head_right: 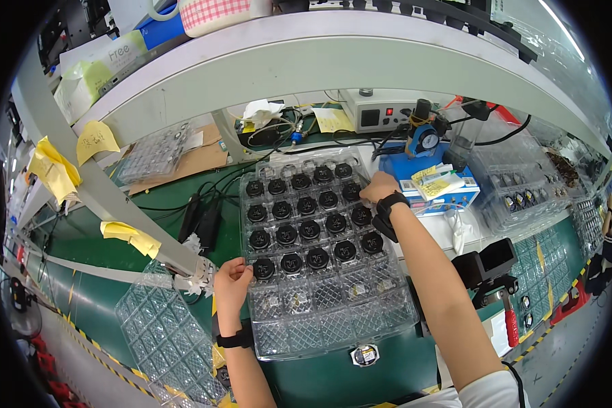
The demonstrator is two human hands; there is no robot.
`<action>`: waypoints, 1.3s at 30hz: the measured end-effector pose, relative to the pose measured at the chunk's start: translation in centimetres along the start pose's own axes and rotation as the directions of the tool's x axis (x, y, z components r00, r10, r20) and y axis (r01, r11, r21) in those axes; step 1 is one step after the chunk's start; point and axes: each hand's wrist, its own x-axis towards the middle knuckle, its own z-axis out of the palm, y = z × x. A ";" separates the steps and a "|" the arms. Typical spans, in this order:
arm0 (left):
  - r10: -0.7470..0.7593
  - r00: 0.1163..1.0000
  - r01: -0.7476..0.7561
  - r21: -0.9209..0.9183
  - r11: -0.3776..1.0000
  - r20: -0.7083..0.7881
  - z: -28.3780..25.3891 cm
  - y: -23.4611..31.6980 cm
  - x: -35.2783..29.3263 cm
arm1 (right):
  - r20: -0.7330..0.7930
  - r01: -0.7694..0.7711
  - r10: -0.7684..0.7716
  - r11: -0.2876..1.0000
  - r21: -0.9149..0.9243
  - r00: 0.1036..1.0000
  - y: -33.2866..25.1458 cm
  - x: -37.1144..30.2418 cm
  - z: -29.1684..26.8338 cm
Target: Manual assembly of small electronic components into fixtures and organizing them into trays on a production line.
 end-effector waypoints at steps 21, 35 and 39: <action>-0.200 0.975 0.220 -0.276 0.936 0.096 -1.2 2.3 0.1 | -0.102 0.107 -0.091 0.979 0.171 0.991 -0.5 1.1 0.0; -0.247 0.937 0.337 -0.448 0.828 0.247 -1.4 3.8 -1.0 | -0.106 0.183 -0.178 0.982 0.047 0.978 -2.5 -0.4 -0.2; -0.218 0.943 0.319 -0.497 0.807 0.251 -0.6 5.1 -1.8 | -0.206 0.481 -0.444 0.854 0.197 0.872 -4.6 -8.9 -2.6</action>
